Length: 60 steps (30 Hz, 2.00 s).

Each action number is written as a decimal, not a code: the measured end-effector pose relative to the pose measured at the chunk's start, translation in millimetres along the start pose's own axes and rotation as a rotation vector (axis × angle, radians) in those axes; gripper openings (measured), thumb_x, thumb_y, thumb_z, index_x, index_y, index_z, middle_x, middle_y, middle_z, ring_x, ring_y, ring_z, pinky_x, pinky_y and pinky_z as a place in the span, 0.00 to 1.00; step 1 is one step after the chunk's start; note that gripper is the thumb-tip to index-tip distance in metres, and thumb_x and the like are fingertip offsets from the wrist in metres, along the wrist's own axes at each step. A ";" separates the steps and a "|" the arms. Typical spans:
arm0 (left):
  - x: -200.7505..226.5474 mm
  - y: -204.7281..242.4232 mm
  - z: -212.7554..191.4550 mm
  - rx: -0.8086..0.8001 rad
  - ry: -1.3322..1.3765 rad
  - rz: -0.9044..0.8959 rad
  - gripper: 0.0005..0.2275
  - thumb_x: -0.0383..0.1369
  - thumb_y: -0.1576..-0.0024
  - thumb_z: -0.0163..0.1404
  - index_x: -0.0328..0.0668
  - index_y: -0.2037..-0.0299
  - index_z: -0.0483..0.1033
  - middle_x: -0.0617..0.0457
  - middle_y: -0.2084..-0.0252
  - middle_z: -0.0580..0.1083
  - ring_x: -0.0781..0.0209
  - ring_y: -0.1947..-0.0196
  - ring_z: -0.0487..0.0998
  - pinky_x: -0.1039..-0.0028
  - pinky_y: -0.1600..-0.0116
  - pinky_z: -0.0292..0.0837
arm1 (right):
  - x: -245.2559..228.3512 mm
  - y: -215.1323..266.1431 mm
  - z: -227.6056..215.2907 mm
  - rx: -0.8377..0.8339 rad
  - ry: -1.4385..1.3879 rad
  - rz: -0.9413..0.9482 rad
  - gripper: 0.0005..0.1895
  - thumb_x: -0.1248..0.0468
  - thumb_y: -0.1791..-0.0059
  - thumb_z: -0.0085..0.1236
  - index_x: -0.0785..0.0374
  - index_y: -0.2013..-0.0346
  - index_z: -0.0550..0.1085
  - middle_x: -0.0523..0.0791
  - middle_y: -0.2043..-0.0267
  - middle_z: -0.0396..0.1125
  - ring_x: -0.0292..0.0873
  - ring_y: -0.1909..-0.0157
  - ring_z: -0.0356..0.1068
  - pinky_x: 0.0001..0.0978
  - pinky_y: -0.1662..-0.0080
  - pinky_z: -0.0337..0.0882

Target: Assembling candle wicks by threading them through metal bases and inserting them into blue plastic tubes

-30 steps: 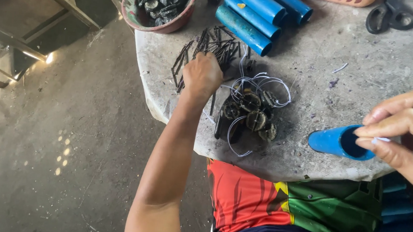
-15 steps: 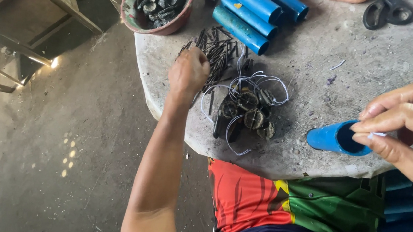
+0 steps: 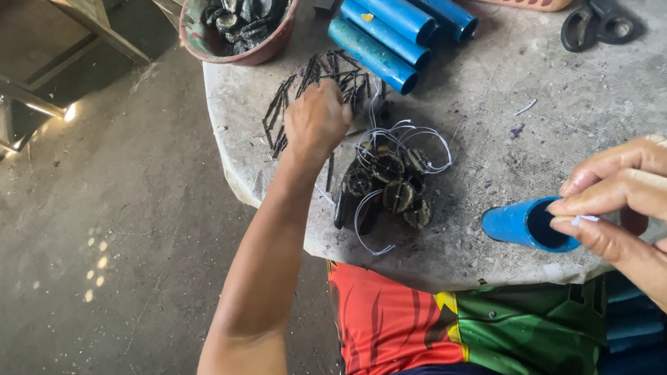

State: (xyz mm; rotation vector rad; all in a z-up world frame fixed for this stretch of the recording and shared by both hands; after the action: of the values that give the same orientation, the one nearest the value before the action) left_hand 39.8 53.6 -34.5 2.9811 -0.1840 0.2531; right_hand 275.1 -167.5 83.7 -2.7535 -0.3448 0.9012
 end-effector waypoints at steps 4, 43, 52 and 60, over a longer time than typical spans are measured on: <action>17.2 -7.0 6.0 -0.097 -0.127 -0.005 0.13 0.43 0.46 0.43 0.43 0.61 0.63 0.50 0.65 0.65 0.62 0.70 0.69 0.73 0.66 0.67 | -6.7 -2.7 1.8 0.001 0.009 -0.007 0.05 0.62 0.62 0.52 0.56 0.74 0.74 0.42 0.68 0.64 0.36 0.67 0.64 0.25 0.77 0.61; 125.8 215.9 -115.8 0.640 0.614 1.072 0.04 0.30 0.45 0.44 0.40 0.70 0.67 0.52 0.70 0.68 0.56 0.74 0.70 0.72 0.66 0.62 | -14.0 -9.0 -15.2 0.084 -0.008 -0.016 0.08 0.67 0.55 0.44 0.66 0.71 0.72 0.48 0.66 0.65 0.41 0.62 0.66 0.27 0.65 0.64; 133.5 211.8 -117.2 0.618 0.612 1.060 0.04 0.30 0.45 0.43 0.39 0.70 0.66 0.51 0.70 0.68 0.56 0.74 0.71 0.72 0.66 0.64 | -20.8 -6.4 -18.1 0.139 -0.032 -0.060 0.11 0.70 0.53 0.39 0.71 0.70 0.71 0.52 0.66 0.65 0.45 0.61 0.66 0.33 0.55 0.64; 138.5 211.1 -116.3 0.626 0.589 1.051 0.05 0.29 0.44 0.42 0.39 0.71 0.66 0.53 0.71 0.67 0.58 0.75 0.68 0.74 0.68 0.58 | -17.8 -3.0 -18.8 0.138 -0.022 -0.009 0.12 0.70 0.51 0.37 0.72 0.70 0.71 0.53 0.65 0.65 0.45 0.60 0.65 0.33 0.54 0.64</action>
State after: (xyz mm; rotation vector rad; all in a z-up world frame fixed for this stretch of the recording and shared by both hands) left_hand 128.7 -151.1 131.3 2.8003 -1.8375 1.4706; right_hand 272.0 -172.4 109.1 -2.6160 -0.2867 0.9182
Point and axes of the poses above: each hand's wrist, its own y-axis away from the middle knuckle, its own z-axis out of the palm, x = y × z, the point moved 6 cm from there along -y, towards the middle knuckle
